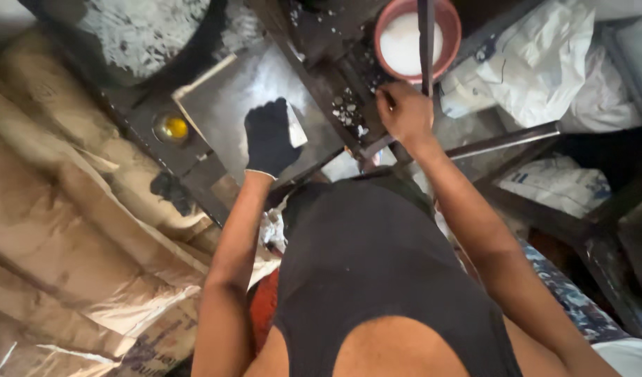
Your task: The person operates a manual press machine by turning a crank handle to compress a metal block. They repeatedly remove the block, place it on a metal plate, and reinsert it into the press to continue the cycle.
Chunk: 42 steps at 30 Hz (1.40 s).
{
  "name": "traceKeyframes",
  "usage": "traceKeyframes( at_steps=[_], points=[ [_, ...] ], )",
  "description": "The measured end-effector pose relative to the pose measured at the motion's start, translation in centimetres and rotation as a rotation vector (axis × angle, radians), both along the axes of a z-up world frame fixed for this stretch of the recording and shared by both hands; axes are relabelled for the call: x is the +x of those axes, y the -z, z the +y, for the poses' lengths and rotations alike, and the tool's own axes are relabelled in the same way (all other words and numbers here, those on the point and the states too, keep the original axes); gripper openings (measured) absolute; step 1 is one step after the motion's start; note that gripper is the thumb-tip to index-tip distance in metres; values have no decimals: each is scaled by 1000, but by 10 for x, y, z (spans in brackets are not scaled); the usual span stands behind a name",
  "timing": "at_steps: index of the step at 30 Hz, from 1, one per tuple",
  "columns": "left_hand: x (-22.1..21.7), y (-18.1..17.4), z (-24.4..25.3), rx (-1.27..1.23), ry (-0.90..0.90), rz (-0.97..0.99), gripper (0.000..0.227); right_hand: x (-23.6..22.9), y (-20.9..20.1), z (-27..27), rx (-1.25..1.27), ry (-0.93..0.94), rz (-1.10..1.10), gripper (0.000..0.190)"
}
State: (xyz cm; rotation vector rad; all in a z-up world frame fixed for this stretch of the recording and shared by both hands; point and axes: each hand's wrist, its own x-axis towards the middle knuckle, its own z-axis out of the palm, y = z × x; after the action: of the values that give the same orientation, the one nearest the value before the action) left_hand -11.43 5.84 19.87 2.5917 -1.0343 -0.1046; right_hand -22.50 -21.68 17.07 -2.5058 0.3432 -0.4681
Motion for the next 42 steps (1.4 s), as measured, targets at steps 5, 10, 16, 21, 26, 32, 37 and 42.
traceKeyframes(
  at_steps=[5,10,16,21,26,32,37,42],
  points=[
    [3,31,-16,2,-31,-19,83,9,-4,-8,52,1,34,13],
    [4,40,-8,29,-80,169,71,4,-9,-3,67,-36,-15,11],
    [13,45,58,-308,26,73,87,-4,-35,18,253,-165,-154,8],
    [6,55,105,-584,-210,614,106,-19,-34,79,550,-390,-1,12],
    [-2,78,84,-835,-802,757,44,23,23,140,872,-421,269,23],
    [-9,81,75,-618,-856,353,41,62,94,178,1134,-225,593,29],
    [-7,72,76,-555,-785,209,37,50,113,178,1335,-154,606,26],
    [-7,73,77,-532,-761,200,37,38,107,177,1359,-161,495,29]
  ],
)
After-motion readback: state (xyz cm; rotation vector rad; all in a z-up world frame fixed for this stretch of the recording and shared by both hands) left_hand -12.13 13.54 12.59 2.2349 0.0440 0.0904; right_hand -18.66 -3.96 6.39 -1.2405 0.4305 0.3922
